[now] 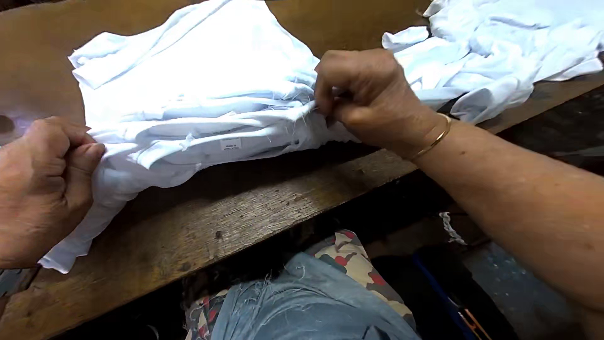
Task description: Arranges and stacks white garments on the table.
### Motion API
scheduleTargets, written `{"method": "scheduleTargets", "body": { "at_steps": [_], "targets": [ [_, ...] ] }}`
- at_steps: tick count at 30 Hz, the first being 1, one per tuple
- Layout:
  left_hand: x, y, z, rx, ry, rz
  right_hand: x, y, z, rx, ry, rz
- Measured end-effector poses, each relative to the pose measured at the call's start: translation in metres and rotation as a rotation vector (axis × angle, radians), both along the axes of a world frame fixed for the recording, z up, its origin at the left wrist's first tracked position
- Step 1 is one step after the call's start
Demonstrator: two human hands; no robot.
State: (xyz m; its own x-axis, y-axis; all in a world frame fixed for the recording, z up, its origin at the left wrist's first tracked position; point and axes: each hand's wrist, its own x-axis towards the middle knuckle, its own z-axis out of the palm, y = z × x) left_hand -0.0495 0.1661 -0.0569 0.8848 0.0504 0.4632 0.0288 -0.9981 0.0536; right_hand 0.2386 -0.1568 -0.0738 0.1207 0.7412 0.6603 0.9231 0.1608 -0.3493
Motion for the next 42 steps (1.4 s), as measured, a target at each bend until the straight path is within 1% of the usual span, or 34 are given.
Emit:
{"method": "scheduleTargets", "body": {
  "at_steps": [2, 7, 9, 12, 16, 19, 20, 21, 22, 24, 25, 27, 28, 29, 32, 33, 34, 36, 37, 38, 39, 40, 42],
  "targets": [
    [0.004, 0.003, 0.001, 0.009, -0.01, 0.01, 0.001, -0.003, -0.007, -0.009, -0.102, -0.003],
    [0.007, 0.002, -0.004, 0.021, -0.003, 0.035, 0.0, -0.012, -0.017, -0.178, -0.139, 0.016],
    [0.006, 0.002, -0.005, 0.018, -0.001, 0.033, -0.002, -0.012, -0.02, -0.194, -0.172, -0.007],
    [0.003, 0.003, -0.007, 0.001, -0.012, 0.009, -0.009, -0.006, -0.021, -0.144, -0.199, -0.079],
    [-0.004, 0.003, -0.01, -0.02, -0.028, 0.011, -0.017, 0.001, -0.025, -0.179, -0.228, -0.194],
    [-0.004, 0.012, -0.019, -0.031, -0.038, -0.066, -0.019, 0.01, -0.036, -0.151, -0.393, -0.33],
    [-0.004, 0.013, -0.021, -0.028, -0.038, -0.087, -0.017, 0.012, -0.038, -0.149, -0.413, -0.336],
    [-0.005, 0.013, -0.021, -0.021, -0.036, -0.1, -0.015, 0.014, -0.036, -0.154, -0.379, -0.307],
    [-0.007, 0.011, -0.021, -0.012, -0.038, -0.107, -0.011, 0.013, -0.03, -0.159, -0.277, -0.251],
    [-0.015, 0.002, -0.016, -0.001, -0.041, -0.085, -0.004, 0.005, -0.004, -0.159, 0.061, -0.113],
    [-0.02, -0.006, -0.013, -0.005, -0.051, -0.066, -0.001, -0.002, 0.011, -0.126, 0.181, -0.037],
    [-0.029, -0.028, -0.008, -0.029, -0.056, -0.038, -0.001, -0.019, 0.03, -0.079, 0.265, 0.025],
    [-0.033, -0.035, -0.01, -0.037, -0.048, -0.043, -0.004, -0.025, 0.029, -0.065, 0.255, 0.027],
    [-0.037, -0.039, -0.015, -0.031, -0.03, -0.064, -0.009, -0.028, 0.021, -0.072, 0.209, 0.009],
    [-0.044, -0.036, -0.038, 0.044, 0.02, -0.178, -0.017, -0.028, -0.019, -0.174, -0.069, -0.053],
    [-0.047, -0.034, -0.04, 0.062, 0.022, -0.186, -0.016, -0.028, -0.024, -0.164, -0.116, -0.051],
    [-0.051, -0.036, -0.036, 0.064, 0.018, -0.167, -0.017, -0.029, -0.02, -0.138, -0.151, -0.065],
    [-0.056, -0.054, -0.015, 0.063, -0.007, -0.094, -0.027, -0.037, 0.008, -0.137, -0.218, -0.163],
    [-0.057, -0.064, -0.007, 0.077, -0.023, -0.069, -0.039, -0.044, 0.025, -0.208, -0.235, -0.25],
    [-0.063, -0.07, -0.004, 0.091, 0.008, -0.062, -0.053, -0.05, 0.034, -0.303, -0.238, -0.335],
    [-0.071, -0.071, -0.009, 0.112, 0.082, -0.074, -0.056, -0.056, 0.02, -0.246, -0.322, -0.303],
    [-0.078, -0.069, -0.021, 0.113, 0.157, -0.126, -0.056, -0.061, -0.002, -0.184, -0.381, -0.234],
    [-0.085, -0.066, -0.045, 0.081, 0.287, -0.224, -0.06, -0.072, -0.044, -0.187, -0.449, -0.131]
  ]
}}
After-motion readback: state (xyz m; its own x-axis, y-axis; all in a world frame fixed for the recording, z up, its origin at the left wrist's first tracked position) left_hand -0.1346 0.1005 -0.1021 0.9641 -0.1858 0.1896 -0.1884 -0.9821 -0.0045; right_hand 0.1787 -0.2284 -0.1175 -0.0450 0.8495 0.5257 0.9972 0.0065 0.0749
